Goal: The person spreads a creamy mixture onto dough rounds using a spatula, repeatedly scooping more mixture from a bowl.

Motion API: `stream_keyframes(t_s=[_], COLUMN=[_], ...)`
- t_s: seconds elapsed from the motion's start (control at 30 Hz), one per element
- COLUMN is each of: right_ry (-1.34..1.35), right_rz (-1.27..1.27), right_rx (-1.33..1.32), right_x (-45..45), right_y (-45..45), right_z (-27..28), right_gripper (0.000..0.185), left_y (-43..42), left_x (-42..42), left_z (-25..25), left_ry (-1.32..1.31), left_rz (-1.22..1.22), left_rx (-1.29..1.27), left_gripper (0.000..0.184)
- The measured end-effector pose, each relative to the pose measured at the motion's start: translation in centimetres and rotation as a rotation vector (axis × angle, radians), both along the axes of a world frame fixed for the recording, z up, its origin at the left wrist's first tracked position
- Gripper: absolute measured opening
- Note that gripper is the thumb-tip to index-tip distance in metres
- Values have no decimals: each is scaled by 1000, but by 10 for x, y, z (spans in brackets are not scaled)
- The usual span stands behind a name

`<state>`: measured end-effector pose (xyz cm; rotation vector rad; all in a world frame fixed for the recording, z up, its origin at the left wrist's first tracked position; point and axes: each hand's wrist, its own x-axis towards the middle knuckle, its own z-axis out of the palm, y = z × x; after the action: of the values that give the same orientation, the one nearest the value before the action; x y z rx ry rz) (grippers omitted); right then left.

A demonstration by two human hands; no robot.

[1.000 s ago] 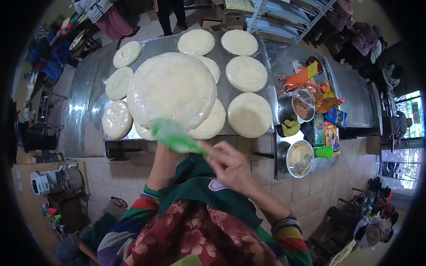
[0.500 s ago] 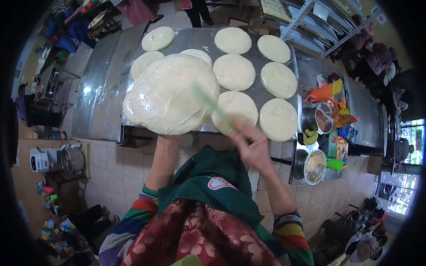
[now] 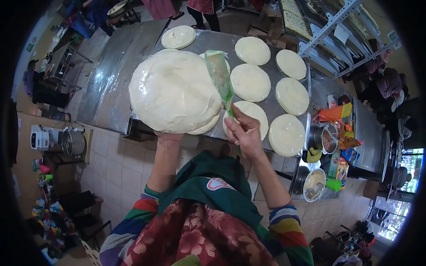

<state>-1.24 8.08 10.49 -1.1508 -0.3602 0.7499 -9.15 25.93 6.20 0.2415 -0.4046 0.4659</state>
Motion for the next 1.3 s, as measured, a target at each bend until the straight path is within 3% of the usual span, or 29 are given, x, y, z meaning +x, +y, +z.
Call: stream_keyframes(t_s=[0.1, 0.23, 0.3, 0.43, 0.47, 0.57, 0.6, 0.63, 0.7, 0.8, 0.83, 0.87, 0.93, 1.0, 1.03, 1.1, 1.17, 1.23, 1.27, 1.3], right_ry=[-381, -1139, -932, -824, -497, -342, -308, -404, -566, -301, -144, -89, -101, -236, -236, -517, -311, -44, 116, 286], right_rz=[-106, -122, 139, -88, -180, -127, -201, -113, 6, -8, -17, -46, -50, -2, 22, -47, 96, 90, 2, -79], right_rx=[-272, -380, -375, -279, -378, -560, -440, -467, -115, -140, -296, -211, -222, -408, -264, -46, -94, -85, -43, -21], right_x=[5, -39, -62, -12, 0, 13, -7, -19, -28, -9, 5, 21, 29, 8, 0, -4, 11, 29, 38, 46], right_y=[-8, -10, -10, -19, -25, -33, -26, -27, -15, -15, -25, -29, -30, -22, -17, 2, -4, -9, -11, -8], right_z=[3, -11, -2, -16, -16, -51, -62, -66, -55, -38, -50, -57, -59, -55, -52, -45, -35, -41, -50, -48], right_gripper=[36, 42, 45, 32, 27, 30, 32, 32, 28, 25, 24, 25, 26, 26, 26, 14, 17, 16, 14, 13], left_y=[3, 0, -3, -7, -8, -10, -10, -9, -11, -18, -17, -17, -19, -23, -28, -31, -25, -16, -10, -2], left_x=[1, 9, 14, 30, 35, 50, 56, 62, 70, 82, 88, 92, 99, 103, 99, 96, 98, 110, 123, 126], left_z=[-21, -30, -28, -20, -17, -21, -30, -43, -50, -42, -36, -35, -34, -45, -56, -66, -63, -62, -66, -93], left_ry=[75, 170, 265, 478, 509, 450, 332, 214, 108, 127, 125, 120, 104, 55, 17, 134, 438, 384, 184, 316], left_rz=[-22, 69, 146, 270, 294, 282, 229, 177, 111, 126, 176, 231, 348, 238, 70, 33, 282, 345, 288, 360], left_rx=[-196, -155, -66, 80, 104, 72, 12, -48, -130, -122, -72, 19, 237, 112, -145, -223, 151, 254, 162, 66], left_gripper=[65, 67, 67, 69, 69, 69, 66, 63, 59, 56, 55, 55, 54, 54, 55, 56, 56, 56, 56, 57])
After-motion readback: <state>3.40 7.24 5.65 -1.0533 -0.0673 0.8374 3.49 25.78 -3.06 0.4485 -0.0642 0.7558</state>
